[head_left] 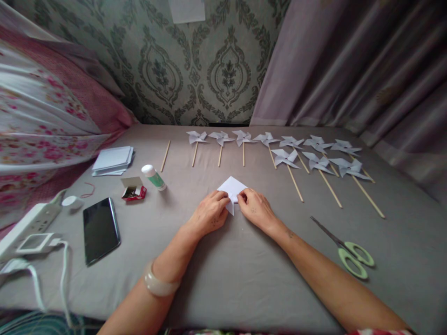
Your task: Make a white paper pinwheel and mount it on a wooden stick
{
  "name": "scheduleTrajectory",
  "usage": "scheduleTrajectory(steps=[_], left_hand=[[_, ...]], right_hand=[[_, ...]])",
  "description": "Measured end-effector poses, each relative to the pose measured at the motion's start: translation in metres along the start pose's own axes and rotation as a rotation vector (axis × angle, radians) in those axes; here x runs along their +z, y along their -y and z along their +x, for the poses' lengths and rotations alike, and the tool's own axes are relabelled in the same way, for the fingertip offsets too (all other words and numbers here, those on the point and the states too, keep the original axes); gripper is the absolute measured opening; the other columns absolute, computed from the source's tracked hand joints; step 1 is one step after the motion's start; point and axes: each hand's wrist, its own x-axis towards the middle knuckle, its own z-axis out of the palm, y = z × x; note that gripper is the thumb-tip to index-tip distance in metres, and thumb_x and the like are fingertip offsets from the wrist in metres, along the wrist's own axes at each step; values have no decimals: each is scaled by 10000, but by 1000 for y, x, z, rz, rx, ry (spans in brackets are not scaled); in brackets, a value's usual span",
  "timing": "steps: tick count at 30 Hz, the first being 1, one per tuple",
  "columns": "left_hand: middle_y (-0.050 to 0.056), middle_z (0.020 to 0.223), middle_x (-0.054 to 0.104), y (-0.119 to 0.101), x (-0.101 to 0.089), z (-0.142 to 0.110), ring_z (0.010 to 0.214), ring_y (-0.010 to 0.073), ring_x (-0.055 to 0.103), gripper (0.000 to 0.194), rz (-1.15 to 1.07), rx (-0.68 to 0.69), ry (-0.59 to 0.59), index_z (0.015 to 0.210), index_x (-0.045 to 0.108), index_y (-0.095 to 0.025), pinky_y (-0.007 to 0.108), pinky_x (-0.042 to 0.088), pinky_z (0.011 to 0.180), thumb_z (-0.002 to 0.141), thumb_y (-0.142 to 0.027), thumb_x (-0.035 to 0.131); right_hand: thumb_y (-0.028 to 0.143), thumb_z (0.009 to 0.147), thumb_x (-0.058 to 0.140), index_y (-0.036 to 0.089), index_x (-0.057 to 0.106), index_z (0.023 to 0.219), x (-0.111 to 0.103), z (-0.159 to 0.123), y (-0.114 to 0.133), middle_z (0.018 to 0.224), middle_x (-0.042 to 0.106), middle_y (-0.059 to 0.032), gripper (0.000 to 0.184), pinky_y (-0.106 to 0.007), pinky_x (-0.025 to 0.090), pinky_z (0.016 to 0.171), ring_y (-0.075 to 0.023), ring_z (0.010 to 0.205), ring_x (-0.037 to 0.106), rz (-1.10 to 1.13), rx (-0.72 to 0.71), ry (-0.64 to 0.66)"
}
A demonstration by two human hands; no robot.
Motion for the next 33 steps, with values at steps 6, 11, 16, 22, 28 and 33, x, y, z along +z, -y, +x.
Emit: scheduleTrajectory(steps=[6, 11, 16, 22, 28, 33], left_hand=[[115, 1027, 625, -3, -3, 1, 982, 214, 570, 228, -14, -6, 13, 959, 626, -149, 348, 491, 892, 829, -102, 445], [113, 962, 620, -4, -2, 3, 924, 215, 559, 256, 19, -10, 23, 985, 619, -150, 350, 486, 848, 915, -184, 375], [113, 998, 608, -3, 1, 2, 962, 218, 543, 304, 18, 2, -2, 1100, 594, -167, 367, 472, 877, 945, -214, 337], [106, 997, 592, -4, 2, 2, 938, 213, 535, 303, 52, 8, -9, 1097, 604, -176, 360, 472, 859, 947, -224, 345], [123, 1006, 589, -3, 4, 3, 955, 226, 531, 304, 40, 6, 11, 1105, 614, -166, 380, 474, 871, 932, -203, 367], [125, 1012, 590, -3, 3, 3, 958, 228, 530, 313, 49, 0, 25, 1111, 615, -159, 380, 473, 876, 936, -206, 360]], right_hand=[[232, 886, 482, 164, 682, 871, -6, 5, 5, 891, 727, -107, 212, -269, 440, 716, -200, 816, 663, -2, 53, 13], [245, 867, 494, 166, 703, 864, -7, 8, 4, 861, 738, -99, 223, -270, 446, 711, -207, 807, 674, 13, 74, 27], [275, 858, 513, 172, 719, 860, -7, 11, 1, 857, 744, -102, 230, -273, 450, 699, -213, 796, 682, 35, 96, 56], [275, 838, 535, 173, 726, 856, -9, 13, 2, 860, 745, -105, 217, -280, 453, 696, -224, 804, 684, 48, 116, 73], [256, 832, 535, 172, 726, 838, -9, 13, 1, 831, 744, -99, 209, -278, 451, 681, -214, 769, 679, 52, 99, 78], [253, 834, 538, 178, 726, 833, -11, 12, 2, 835, 745, -97, 202, -271, 451, 672, -213, 775, 681, 41, 104, 77]])
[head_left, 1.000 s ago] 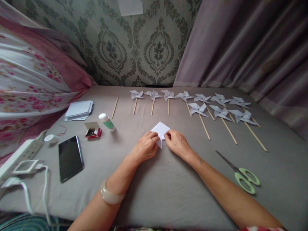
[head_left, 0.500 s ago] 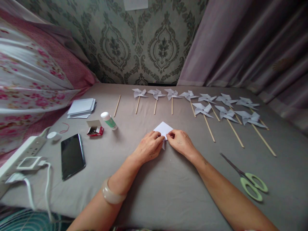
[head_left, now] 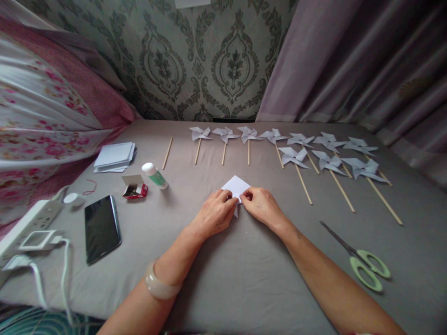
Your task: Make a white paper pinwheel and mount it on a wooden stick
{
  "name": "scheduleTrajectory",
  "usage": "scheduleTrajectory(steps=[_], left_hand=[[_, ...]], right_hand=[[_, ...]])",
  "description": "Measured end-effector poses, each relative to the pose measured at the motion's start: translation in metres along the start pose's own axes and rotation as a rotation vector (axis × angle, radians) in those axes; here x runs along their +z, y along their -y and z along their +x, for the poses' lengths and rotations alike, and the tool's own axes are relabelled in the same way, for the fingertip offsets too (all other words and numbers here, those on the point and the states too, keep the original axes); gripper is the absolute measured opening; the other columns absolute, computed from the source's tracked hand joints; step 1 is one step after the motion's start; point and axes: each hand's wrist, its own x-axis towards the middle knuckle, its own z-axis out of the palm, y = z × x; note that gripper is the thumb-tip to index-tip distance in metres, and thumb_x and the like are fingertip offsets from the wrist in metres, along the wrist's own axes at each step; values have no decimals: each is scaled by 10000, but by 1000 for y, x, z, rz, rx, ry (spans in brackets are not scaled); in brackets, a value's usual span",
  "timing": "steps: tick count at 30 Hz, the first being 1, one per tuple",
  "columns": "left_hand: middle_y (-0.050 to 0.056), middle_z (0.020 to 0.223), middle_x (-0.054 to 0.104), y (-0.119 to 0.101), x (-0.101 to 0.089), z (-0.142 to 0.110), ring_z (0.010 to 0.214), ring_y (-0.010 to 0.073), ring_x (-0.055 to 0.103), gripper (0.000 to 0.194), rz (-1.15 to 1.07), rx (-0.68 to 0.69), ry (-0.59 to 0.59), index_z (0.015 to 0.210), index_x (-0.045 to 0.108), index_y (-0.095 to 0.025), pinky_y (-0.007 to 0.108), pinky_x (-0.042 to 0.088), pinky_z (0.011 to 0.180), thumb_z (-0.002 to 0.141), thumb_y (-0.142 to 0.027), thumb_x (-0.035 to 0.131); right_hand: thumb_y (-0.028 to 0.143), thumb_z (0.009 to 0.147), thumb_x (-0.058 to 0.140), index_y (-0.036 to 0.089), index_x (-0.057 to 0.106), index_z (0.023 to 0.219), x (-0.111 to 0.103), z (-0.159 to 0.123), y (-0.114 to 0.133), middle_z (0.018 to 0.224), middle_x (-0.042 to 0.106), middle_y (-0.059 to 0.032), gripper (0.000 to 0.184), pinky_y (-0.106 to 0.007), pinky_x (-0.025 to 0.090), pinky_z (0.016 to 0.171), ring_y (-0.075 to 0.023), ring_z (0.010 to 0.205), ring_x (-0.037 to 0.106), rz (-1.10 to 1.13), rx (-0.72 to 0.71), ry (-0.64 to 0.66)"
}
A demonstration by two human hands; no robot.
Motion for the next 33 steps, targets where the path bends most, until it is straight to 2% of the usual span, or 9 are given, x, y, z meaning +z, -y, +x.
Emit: scheduleTrajectory(steps=[27, 33], left_hand=[[112, 991, 600, -3, -3, 2, 934, 217, 535, 301, 31, -12, 9, 1083, 626, -163, 366, 485, 860, 937, -215, 369], [110, 990, 598, -4, -2, 1, 942, 219, 536, 291, 35, -15, 1, 1081, 628, -162, 361, 483, 862, 936, -220, 382]], right_hand=[[248, 865, 507, 159, 691, 907, 0, -2, 4, 892, 729, -103, 208, -270, 431, 716, -207, 841, 667, -36, 16, 35], [228, 845, 529, 169, 680, 895, 1, -3, 1, 892, 718, -82, 169, -272, 435, 733, -199, 834, 653, 0, -20, -3]])
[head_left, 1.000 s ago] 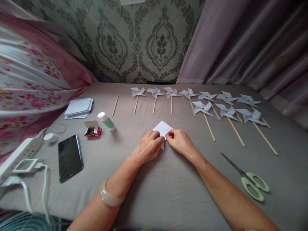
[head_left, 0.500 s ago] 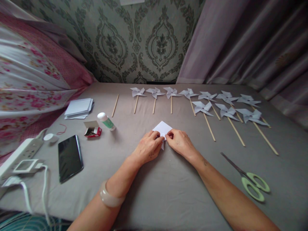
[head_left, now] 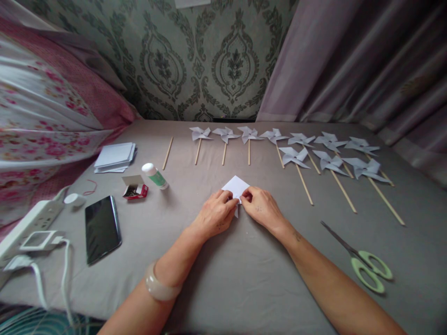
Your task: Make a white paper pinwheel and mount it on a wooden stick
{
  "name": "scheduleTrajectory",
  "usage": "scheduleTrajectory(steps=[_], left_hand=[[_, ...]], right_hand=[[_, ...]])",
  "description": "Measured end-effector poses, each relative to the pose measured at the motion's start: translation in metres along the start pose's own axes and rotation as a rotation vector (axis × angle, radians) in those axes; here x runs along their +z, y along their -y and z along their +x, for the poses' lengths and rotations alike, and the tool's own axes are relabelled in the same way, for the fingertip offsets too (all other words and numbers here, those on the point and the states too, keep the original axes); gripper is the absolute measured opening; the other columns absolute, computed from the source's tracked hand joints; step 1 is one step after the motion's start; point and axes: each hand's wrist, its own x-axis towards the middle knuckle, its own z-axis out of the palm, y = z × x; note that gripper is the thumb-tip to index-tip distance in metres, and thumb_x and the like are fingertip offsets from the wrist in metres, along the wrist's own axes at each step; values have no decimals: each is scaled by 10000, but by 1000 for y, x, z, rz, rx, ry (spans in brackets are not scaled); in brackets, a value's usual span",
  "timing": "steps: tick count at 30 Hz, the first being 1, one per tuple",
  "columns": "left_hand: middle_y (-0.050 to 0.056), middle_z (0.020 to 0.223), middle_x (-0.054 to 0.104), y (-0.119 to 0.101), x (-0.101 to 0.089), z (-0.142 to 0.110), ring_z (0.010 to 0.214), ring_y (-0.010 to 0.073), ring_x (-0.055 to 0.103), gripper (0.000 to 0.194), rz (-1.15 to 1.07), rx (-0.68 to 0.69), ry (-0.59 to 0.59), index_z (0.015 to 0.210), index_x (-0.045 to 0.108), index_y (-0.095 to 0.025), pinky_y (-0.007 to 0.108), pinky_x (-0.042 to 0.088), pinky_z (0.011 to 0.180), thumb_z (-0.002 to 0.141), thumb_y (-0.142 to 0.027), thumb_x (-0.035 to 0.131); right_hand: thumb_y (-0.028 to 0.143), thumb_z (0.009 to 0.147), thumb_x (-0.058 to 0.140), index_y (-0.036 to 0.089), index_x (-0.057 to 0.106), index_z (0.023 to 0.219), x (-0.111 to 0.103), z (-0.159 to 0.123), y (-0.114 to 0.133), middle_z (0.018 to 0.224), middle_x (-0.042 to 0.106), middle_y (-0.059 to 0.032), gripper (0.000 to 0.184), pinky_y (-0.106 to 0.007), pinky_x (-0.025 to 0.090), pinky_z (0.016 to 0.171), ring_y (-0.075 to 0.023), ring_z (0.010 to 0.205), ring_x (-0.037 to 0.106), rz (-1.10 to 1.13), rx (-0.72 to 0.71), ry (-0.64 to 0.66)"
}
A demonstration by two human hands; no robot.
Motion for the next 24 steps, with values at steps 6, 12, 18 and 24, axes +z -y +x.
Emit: scheduleTrajectory(steps=[6, 12, 18, 24], left_hand=[[104, 996, 592, 0, 1, -1, 946, 216, 534, 279, 0, 0, -7, 1089, 617, -172, 361, 479, 864, 933, -222, 391], [96, 990, 590, 0, 2, -1, 955, 220, 534, 254, 5, -10, 0, 1075, 616, -183, 362, 481, 863, 928, -250, 420], [102, 1000, 589, 1, 3, -1, 960, 225, 529, 257, 4, -7, 3, 1076, 617, -177, 367, 480, 862, 930, -267, 425], [102, 1007, 589, 1, 4, -2, 973, 226, 534, 259, 7, -4, 6, 1089, 614, -179, 369, 480, 870, 929, -269, 431]], right_hand=[[238, 864, 514, 198, 694, 937, 0, 0, -3, 901, 702, -64, 199, -268, 440, 768, -182, 831, 634, 12, -79, -48], [252, 864, 504, 207, 703, 953, -1, -1, -2, 927, 718, -65, 223, -280, 448, 764, -199, 857, 653, 8, -40, -21], [266, 833, 548, 198, 687, 976, -3, -2, -3, 900, 733, -62, 210, -288, 455, 776, -214, 875, 669, 30, 4, -4], [246, 842, 558, 187, 692, 957, -2, 1, -8, 903, 733, -65, 187, -275, 457, 786, -191, 855, 669, 97, -35, 30]])
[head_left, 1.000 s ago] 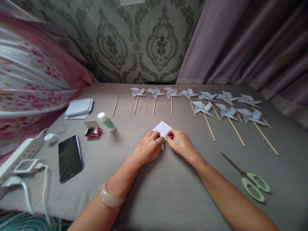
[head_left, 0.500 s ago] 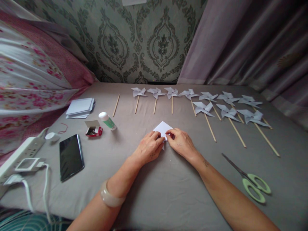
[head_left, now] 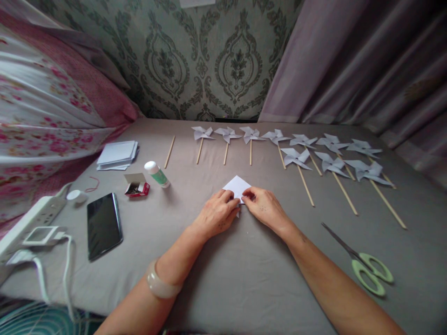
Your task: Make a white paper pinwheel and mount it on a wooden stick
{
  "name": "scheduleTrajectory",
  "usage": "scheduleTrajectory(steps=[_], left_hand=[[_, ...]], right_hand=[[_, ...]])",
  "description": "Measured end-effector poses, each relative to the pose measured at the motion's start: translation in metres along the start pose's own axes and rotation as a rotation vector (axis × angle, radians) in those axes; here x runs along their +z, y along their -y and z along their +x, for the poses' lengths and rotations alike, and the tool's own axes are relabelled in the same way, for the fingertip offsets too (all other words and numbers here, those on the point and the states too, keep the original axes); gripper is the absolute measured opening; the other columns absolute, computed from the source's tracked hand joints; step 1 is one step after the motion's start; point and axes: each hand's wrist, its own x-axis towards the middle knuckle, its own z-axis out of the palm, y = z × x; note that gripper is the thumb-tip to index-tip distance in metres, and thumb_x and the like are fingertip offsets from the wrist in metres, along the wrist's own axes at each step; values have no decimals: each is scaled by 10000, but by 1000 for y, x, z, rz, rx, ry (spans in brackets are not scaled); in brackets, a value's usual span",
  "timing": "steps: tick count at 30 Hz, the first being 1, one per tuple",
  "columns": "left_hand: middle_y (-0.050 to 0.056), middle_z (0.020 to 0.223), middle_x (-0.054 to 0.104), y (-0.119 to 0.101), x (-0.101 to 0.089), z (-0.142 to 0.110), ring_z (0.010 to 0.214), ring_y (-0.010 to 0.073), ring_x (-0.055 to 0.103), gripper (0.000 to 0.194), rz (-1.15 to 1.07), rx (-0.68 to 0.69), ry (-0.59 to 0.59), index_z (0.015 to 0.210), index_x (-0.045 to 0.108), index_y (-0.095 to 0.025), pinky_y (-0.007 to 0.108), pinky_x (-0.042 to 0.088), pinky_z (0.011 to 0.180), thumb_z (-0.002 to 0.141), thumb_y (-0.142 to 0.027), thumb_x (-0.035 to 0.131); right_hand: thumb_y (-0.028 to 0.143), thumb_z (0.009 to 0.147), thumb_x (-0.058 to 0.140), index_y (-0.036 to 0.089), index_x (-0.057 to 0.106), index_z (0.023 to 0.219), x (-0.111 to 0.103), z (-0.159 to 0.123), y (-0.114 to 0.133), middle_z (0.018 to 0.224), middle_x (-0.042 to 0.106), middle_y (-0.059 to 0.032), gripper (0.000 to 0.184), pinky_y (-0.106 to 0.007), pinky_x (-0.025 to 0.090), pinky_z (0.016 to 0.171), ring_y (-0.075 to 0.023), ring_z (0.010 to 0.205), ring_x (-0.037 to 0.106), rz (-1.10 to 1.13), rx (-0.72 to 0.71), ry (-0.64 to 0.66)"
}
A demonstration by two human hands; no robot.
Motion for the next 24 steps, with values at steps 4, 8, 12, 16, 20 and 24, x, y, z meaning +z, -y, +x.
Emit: scheduleTrajectory(steps=[4, 8, 12, 16, 20, 24], left_hand=[[97, 1006, 589, -1, -1, 0, 971, 222, 537, 246, -8, -6, -3, 1081, 614, -188, 364, 483, 865, 924, -265, 441], [96, 1008, 589, 0, -1, 1, 975, 223, 535, 248, -12, -4, -6, 1077, 612, -186, 366, 479, 873, 929, -269, 432], [99, 1009, 588, 0, -1, 1, 974, 222, 536, 253, -11, -3, -6, 1077, 612, -186, 372, 479, 873, 932, -272, 422], [106, 1008, 592, -1, -2, 1, 974, 225, 533, 256, -16, 0, 0, 1068, 615, -172, 375, 476, 881, 932, -262, 418], [98, 1007, 592, -2, -3, 1, 969, 221, 535, 240, -17, -3, -4, 1061, 616, -187, 371, 475, 881, 927, -263, 432], [100, 1010, 590, -1, -1, 1, 964, 220, 532, 233, -29, -3, -8, 1060, 615, -180, 367, 472, 882, 923, -255, 442]], right_hand=[[246, 852, 550, 187, 692, 970, 0, 0, -1, 903, 731, -67, 194, -276, 458, 769, -189, 834, 664, -6, -32, -3], [240, 858, 540, 191, 691, 992, 0, -1, 1, 916, 730, -66, 208, -275, 455, 771, -186, 835, 658, -22, -49, -5], [234, 868, 517, 203, 691, 1012, 0, -2, 2, 929, 725, -63, 228, -271, 451, 787, -180, 844, 651, -46, -60, -7], [233, 876, 498, 207, 693, 1040, -1, -3, 3, 994, 715, -67, 257, -272, 448, 819, -181, 875, 645, -71, -79, 1], [230, 885, 486, 215, 691, 1081, 0, -4, 4, 1071, 700, -71, 284, -273, 443, 851, -184, 922, 639, -86, -88, 8], [234, 894, 472, 216, 689, 1108, 0, -4, 4, 1093, 693, -78, 305, -277, 442, 852, -190, 939, 636, -100, -97, 15]])
